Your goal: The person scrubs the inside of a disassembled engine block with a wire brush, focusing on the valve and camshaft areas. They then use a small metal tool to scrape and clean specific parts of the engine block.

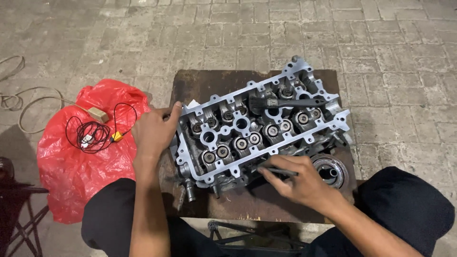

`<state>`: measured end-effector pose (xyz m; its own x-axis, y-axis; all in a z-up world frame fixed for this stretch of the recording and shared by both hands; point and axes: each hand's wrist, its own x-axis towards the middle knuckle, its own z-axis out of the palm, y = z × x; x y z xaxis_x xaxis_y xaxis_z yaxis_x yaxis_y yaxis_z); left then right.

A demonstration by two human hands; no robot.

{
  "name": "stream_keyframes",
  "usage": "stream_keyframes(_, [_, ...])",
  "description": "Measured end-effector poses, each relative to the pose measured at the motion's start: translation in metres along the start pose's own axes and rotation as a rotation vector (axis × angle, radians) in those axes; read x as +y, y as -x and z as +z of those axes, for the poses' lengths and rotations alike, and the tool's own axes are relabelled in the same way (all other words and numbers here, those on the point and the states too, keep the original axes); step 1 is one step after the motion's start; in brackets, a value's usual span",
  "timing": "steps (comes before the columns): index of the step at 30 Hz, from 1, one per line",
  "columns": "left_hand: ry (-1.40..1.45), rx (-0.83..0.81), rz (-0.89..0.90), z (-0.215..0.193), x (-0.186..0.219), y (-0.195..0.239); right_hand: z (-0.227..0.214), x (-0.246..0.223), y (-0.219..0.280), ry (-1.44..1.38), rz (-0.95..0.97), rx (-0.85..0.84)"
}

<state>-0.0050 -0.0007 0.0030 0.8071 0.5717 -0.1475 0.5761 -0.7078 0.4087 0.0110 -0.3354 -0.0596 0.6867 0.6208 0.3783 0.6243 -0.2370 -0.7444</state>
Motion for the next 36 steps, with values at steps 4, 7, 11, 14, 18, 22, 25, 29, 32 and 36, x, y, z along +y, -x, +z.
stream_keyframes(4, [-0.012,0.001,-0.002,0.008,-0.006,-0.007,0.004,-0.004,0.003,-0.021,-0.021,0.027])
stream_keyframes(7, [-0.095,0.042,0.014,0.009,-0.001,-0.006,0.004,-0.004,-0.001,0.003,-0.350,-0.126])
stream_keyframes(11, [-0.003,-0.012,-0.025,0.002,0.000,0.000,-0.011,-0.001,-0.003,-0.127,0.018,-0.032])
stream_keyframes(14, [-0.010,-0.015,-0.019,0.000,0.001,-0.003,-0.028,-0.002,-0.006,-0.218,0.081,-0.009])
stream_keyframes(18, [-0.020,-0.015,-0.022,0.002,-0.003,-0.005,-0.061,-0.010,-0.017,-0.190,0.113,-0.076])
stream_keyframes(22, [-0.013,-0.006,-0.028,0.002,-0.001,-0.005,-0.056,-0.015,-0.018,-0.173,0.130,-0.118])
stream_keyframes(25, [-0.020,-0.009,-0.023,0.004,-0.003,-0.007,-0.040,-0.017,-0.023,-0.198,0.127,-0.133])
stream_keyframes(29, [-0.011,-0.001,0.000,0.003,-0.002,-0.006,-0.031,-0.017,-0.024,-0.094,0.110,-0.137])
stream_keyframes(32, [0.012,0.021,0.016,0.002,-0.003,-0.004,-0.024,-0.020,-0.025,0.007,0.078,-0.110])
stream_keyframes(36, [0.020,0.029,0.012,0.004,-0.006,-0.005,-0.007,-0.035,-0.023,0.080,0.071,-0.116])
